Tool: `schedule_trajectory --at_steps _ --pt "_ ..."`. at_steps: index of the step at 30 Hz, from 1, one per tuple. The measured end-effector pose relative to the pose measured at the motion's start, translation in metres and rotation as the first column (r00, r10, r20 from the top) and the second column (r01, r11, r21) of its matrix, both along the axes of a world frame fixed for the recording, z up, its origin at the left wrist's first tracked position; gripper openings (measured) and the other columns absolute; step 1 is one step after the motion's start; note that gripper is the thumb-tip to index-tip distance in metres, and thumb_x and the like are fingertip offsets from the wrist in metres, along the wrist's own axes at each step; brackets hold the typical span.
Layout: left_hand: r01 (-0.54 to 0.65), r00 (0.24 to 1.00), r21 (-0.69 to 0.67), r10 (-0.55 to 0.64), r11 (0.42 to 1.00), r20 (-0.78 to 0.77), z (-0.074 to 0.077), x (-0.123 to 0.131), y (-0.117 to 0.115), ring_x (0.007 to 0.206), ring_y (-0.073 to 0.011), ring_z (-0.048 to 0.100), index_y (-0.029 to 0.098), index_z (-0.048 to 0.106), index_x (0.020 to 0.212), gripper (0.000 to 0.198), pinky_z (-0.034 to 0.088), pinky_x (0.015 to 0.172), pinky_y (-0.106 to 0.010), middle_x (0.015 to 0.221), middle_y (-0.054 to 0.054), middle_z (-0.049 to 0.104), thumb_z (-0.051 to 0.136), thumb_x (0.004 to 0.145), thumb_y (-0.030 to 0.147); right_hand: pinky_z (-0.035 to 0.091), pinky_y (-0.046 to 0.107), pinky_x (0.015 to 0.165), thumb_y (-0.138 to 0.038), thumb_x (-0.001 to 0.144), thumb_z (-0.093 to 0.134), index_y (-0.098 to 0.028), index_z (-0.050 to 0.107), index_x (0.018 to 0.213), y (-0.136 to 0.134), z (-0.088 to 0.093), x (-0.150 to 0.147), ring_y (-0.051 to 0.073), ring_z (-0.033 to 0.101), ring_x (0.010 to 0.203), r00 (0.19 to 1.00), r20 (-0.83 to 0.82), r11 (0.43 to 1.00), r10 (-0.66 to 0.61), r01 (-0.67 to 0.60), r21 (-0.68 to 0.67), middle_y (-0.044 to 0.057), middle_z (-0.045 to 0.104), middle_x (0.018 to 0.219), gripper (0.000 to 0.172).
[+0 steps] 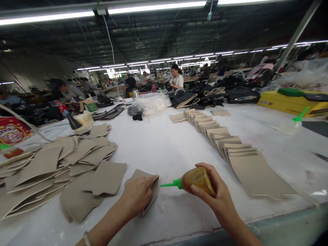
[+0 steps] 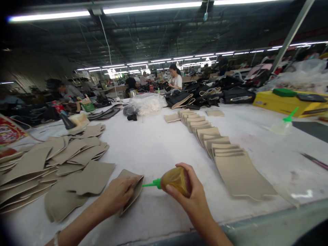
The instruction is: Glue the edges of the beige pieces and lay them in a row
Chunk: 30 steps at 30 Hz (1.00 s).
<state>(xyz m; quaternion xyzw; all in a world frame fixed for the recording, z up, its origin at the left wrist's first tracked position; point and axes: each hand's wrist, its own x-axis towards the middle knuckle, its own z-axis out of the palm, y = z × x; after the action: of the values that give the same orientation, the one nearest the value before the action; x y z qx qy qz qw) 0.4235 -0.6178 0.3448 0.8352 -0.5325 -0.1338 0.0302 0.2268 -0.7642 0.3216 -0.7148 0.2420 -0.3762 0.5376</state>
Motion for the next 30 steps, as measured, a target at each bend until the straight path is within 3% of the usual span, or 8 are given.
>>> schedule_trajectory --at_steps 6,15,19,26,30 --pt "-0.046 0.998 -0.007 0.046 0.999 0.043 -0.005 0.0 0.002 0.088 -0.0212 0.063 0.033 0.053 0.126 0.053 0.045 0.078 -0.032 0.099 -0.005 0.068 0.036 0.08 0.014 0.044 0.031 0.081 -0.039 0.075 0.071 -0.027 0.045 0.117 0.006 0.004 0.02 0.022 0.057 0.09 0.994 -0.099 0.965 0.043 -0.067 -0.254 0.003 0.054 0.107 0.051" --pt "-0.07 0.997 -0.026 0.071 0.997 0.025 -0.005 0.001 0.006 0.08 -0.0223 0.063 0.033 0.054 0.119 0.044 0.045 0.071 -0.033 0.092 -0.005 0.064 0.038 0.081 0.02 0.044 0.036 0.087 -0.038 0.078 0.069 -0.029 0.041 0.12 0.006 0.004 0.04 0.025 0.056 0.099 0.978 -0.2 0.864 0.063 -0.153 -0.48 0.005 0.055 0.112 0.051" --pt "-0.078 0.997 -0.033 0.078 0.996 0.0 -0.007 0.001 0.008 0.079 -0.0222 0.063 0.031 0.056 0.114 0.037 0.045 0.069 -0.032 0.089 -0.004 0.061 0.037 0.083 0.024 0.045 0.034 0.084 -0.038 0.079 0.069 -0.028 0.042 0.118 0.007 0.005 0.042 0.024 0.056 0.096 0.969 -0.234 0.868 0.073 -0.177 -0.463 0.004 0.055 0.109 0.048" --pt "-0.076 0.995 -0.052 0.073 0.996 -0.066 -0.015 0.005 0.01 0.085 -0.0215 0.062 0.033 0.047 0.127 0.042 0.045 0.074 -0.031 0.095 -0.005 0.058 0.032 0.089 0.029 0.045 0.032 0.076 -0.041 0.077 0.07 -0.026 0.044 0.114 0.001 0.004 0.044 0.02 0.057 0.08 0.973 -0.228 0.946 0.015 -0.088 -0.313 0.001 0.057 0.098 0.047" --pt "-0.07 0.996 -0.052 0.067 0.996 -0.064 -0.017 0.004 0.011 0.083 -0.0209 0.062 0.034 0.046 0.129 0.043 0.045 0.074 -0.032 0.094 -0.005 0.056 0.03 0.089 0.028 0.045 0.03 0.071 -0.042 0.077 0.07 -0.027 0.043 0.113 -0.002 0.002 0.045 0.019 0.057 0.075 0.971 -0.224 0.979 0.083 -0.121 -0.161 -0.002 0.058 0.087 0.047"
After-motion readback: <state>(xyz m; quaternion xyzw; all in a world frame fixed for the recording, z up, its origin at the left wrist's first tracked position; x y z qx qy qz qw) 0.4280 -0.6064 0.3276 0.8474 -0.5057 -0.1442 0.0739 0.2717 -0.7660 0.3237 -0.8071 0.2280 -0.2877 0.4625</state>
